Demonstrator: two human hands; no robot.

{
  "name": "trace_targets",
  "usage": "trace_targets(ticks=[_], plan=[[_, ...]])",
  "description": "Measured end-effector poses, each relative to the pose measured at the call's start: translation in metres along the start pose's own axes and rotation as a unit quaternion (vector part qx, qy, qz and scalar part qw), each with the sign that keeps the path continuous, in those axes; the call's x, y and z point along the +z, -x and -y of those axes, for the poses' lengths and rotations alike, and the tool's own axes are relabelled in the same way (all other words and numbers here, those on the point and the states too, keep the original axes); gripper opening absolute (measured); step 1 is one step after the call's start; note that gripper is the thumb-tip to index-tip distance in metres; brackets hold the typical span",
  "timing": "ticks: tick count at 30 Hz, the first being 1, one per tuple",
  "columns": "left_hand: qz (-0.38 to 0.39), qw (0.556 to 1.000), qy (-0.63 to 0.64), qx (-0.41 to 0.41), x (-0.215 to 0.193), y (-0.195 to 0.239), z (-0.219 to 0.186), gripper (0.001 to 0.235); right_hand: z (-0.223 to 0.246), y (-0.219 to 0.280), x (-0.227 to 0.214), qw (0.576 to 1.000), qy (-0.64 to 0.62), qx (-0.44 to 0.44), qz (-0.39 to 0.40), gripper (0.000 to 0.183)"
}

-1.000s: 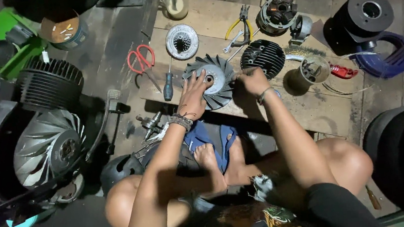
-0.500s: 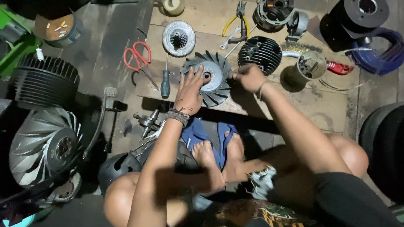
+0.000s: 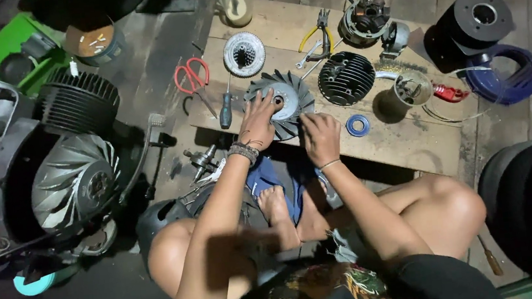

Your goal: Inspecting a motorcycle flywheel assembly by rotating it by hand to check for defects or damage.

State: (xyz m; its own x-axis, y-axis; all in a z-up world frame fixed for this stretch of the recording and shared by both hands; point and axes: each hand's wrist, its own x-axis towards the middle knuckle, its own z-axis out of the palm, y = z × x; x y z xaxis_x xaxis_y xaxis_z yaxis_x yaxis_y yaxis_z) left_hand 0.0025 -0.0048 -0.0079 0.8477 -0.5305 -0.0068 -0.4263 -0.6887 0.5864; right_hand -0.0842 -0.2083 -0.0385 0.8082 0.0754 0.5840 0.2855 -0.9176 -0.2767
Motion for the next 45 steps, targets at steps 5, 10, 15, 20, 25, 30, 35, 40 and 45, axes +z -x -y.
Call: trace_targets(ticks=[5,10,15,20,25,30,35,40,45], plan=[[0.009,1.000,0.021,-0.002,-0.004,0.000,-0.001,0.065,-0.020,-0.017,-0.007,0.973,-0.195,0.123,-0.029,0.024],[0.022,0.999,0.029,-0.004,-0.010,0.001,-0.003,0.066,-0.040,-0.036,0.005,0.905,-0.356,0.234,-0.014,0.021],[0.020,0.999,0.027,0.003,-0.009,0.001,-0.002,0.068,-0.063,-0.044,0.025,0.889,-0.346,0.291,0.075,0.020],[0.031,0.999,0.041,-0.004,-0.014,0.000,-0.005,0.068,-0.078,-0.058,0.039,0.868,-0.327,0.347,0.138,0.015],[0.033,0.998,0.045,-0.003,-0.010,-0.001,-0.002,0.068,-0.083,-0.072,0.050,0.886,-0.244,0.350,0.181,0.017],[0.036,0.999,0.015,-0.002,-0.013,-0.002,-0.002,0.065,-0.028,-0.066,0.005,0.985,-0.092,0.013,0.146,0.022],[0.029,0.999,0.033,-0.014,-0.015,0.000,-0.006,0.063,-0.011,-0.023,-0.003,0.985,0.065,-0.142,0.070,0.034],[0.023,0.999,0.025,-0.014,-0.018,-0.001,-0.016,0.068,-0.019,-0.010,-0.008,1.000,0.005,-0.021,0.002,0.040],[-0.041,0.998,0.020,-0.038,-0.014,0.001,-0.035,0.065,-0.017,-0.031,-0.019,0.937,-0.297,0.178,-0.041,0.028]])
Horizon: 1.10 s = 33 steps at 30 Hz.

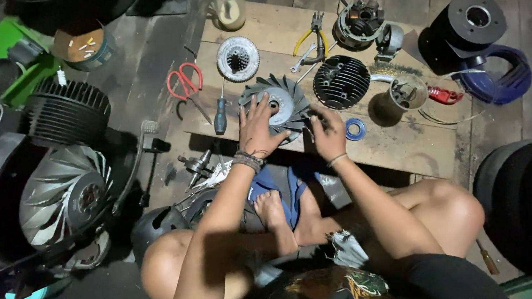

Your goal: Inspecting a motorcycle flywheel assembly by rotating it by hand to check for defects or damage.

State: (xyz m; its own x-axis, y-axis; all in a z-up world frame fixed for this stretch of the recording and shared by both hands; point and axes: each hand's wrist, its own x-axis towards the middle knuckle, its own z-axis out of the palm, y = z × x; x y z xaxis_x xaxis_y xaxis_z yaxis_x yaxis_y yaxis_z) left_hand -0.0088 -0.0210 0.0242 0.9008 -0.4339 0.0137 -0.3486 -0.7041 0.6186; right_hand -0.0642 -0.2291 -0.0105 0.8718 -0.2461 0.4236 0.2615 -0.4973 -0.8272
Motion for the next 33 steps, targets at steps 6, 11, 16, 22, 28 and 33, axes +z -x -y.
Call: trace_targets(ticks=[6,11,16,22,28,33], plan=[[-0.003,1.000,-0.008,-0.009,0.007,-0.002,0.001,0.060,-0.020,-0.022,0.010,0.987,-0.082,0.119,0.069,0.026],[0.000,1.000,0.002,0.002,0.006,-0.004,0.004,0.058,-0.068,-0.040,0.024,0.982,-0.003,0.166,0.095,0.019],[0.006,1.000,-0.015,0.009,0.010,-0.006,0.009,0.059,-0.020,-0.078,0.028,0.944,0.187,0.183,0.202,0.023],[0.035,0.996,-0.075,-0.023,0.008,0.000,0.003,0.067,0.029,-0.036,0.044,0.809,0.470,-0.316,0.160,0.015],[0.017,1.000,-0.013,0.002,0.003,-0.001,0.000,0.062,-0.012,0.008,-0.035,0.906,0.391,-0.127,0.095,0.040],[0.025,0.999,-0.025,-0.003,0.001,0.001,0.000,0.057,0.005,0.010,-0.034,0.990,0.120,-0.031,0.062,0.025]])
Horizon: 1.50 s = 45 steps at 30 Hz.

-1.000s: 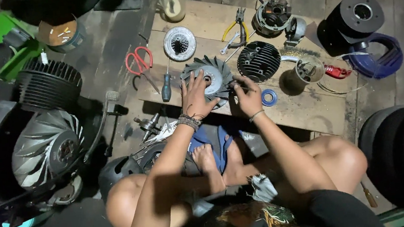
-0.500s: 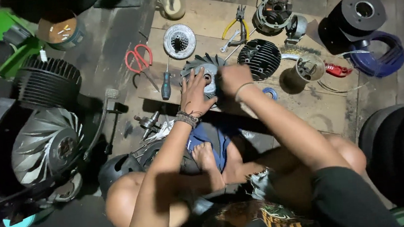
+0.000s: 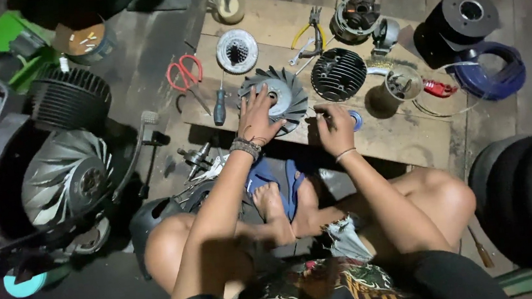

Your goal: Inspecting a motorcycle flywheel assembly by rotating it by hand to check for defects or damage.

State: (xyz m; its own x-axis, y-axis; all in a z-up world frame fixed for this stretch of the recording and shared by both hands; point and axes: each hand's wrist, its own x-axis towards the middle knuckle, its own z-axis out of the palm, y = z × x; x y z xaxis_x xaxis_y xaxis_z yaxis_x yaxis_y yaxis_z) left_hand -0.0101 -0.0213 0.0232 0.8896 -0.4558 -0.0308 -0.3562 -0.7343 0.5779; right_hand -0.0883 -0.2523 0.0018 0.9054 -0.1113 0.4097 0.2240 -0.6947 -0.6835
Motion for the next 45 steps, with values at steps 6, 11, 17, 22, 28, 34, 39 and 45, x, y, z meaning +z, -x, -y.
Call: trace_targets(ticks=[6,11,17,22,28,34,39,45], plan=[[0.018,0.996,-0.084,0.028,-0.025,0.005,0.001,0.067,-0.016,-0.029,0.025,0.979,-0.189,0.081,-0.007,0.024],[0.041,0.981,-0.184,0.051,-0.053,0.013,0.023,0.069,-0.063,-0.039,0.054,0.968,-0.207,0.138,0.024,0.022],[0.049,0.974,-0.219,0.041,-0.072,0.028,0.029,0.064,-0.106,-0.042,0.094,0.962,-0.184,0.198,0.032,0.019],[0.071,0.973,-0.220,0.019,-0.054,0.017,0.029,0.066,-0.093,-0.061,0.100,0.970,-0.078,0.227,0.044,0.016],[0.104,0.979,-0.175,0.022,-0.048,0.013,0.024,0.064,0.015,-0.010,0.064,0.904,0.336,-0.262,0.023,0.007],[0.118,0.977,-0.174,0.012,-0.031,0.019,0.033,0.065,0.000,0.015,0.033,0.941,0.310,-0.134,0.008,0.035],[0.035,0.968,-0.232,0.092,-0.017,0.019,0.014,0.073,-0.001,0.000,0.023,0.999,-0.002,-0.036,-0.034,0.022],[0.015,0.988,-0.138,0.068,0.004,0.030,-0.003,0.069,-0.035,-0.031,0.034,0.996,0.070,-0.057,0.026,0.015]])
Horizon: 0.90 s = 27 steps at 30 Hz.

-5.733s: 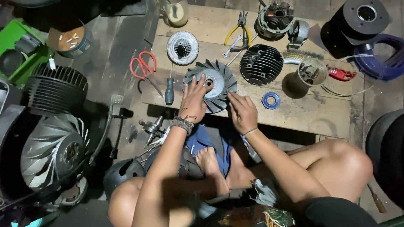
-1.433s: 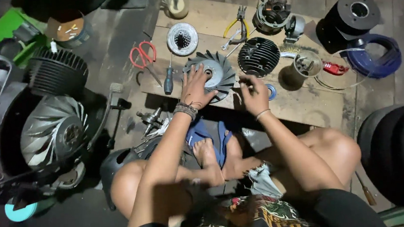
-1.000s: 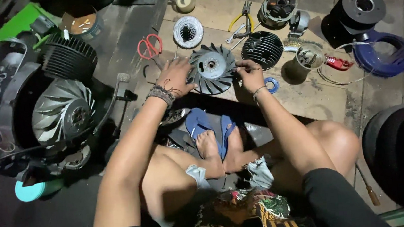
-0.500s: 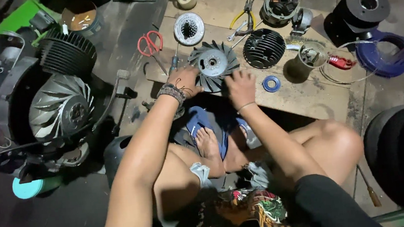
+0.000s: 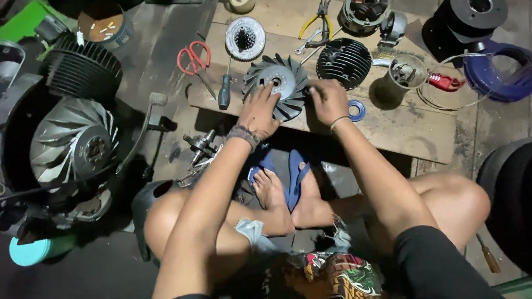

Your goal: Inspecting a motorcycle flywheel assembly by rotating it by hand to check for defects or damage.

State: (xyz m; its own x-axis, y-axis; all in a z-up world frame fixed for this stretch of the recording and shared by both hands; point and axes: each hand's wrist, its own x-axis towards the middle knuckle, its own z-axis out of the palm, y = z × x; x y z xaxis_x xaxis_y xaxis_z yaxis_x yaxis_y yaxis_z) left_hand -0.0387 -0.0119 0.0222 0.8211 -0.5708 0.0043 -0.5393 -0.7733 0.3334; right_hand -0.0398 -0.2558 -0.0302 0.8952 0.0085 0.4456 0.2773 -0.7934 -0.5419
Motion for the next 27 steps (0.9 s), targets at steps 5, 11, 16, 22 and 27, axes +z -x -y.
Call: trace_targets(ticks=[5,11,16,22,27], plan=[[-0.005,0.999,-0.044,-0.026,0.011,0.008,-0.006,0.074,-0.016,0.002,0.004,0.989,0.113,-0.054,0.084,0.015],[-0.015,0.999,-0.016,-0.050,0.005,0.019,-0.010,0.075,0.014,0.018,-0.011,0.986,0.128,-0.062,0.088,0.010],[-0.026,0.998,0.012,-0.064,0.019,0.022,0.000,0.082,0.049,0.050,-0.010,0.992,0.055,-0.022,0.109,0.015],[-0.021,0.999,-0.037,-0.012,0.026,0.039,-0.015,0.084,0.080,0.069,0.000,0.994,-0.010,0.028,0.105,0.019],[-0.045,0.999,-0.016,-0.019,0.038,0.041,-0.007,0.086,0.094,0.075,-0.011,0.987,-0.154,0.042,0.029,0.022]])
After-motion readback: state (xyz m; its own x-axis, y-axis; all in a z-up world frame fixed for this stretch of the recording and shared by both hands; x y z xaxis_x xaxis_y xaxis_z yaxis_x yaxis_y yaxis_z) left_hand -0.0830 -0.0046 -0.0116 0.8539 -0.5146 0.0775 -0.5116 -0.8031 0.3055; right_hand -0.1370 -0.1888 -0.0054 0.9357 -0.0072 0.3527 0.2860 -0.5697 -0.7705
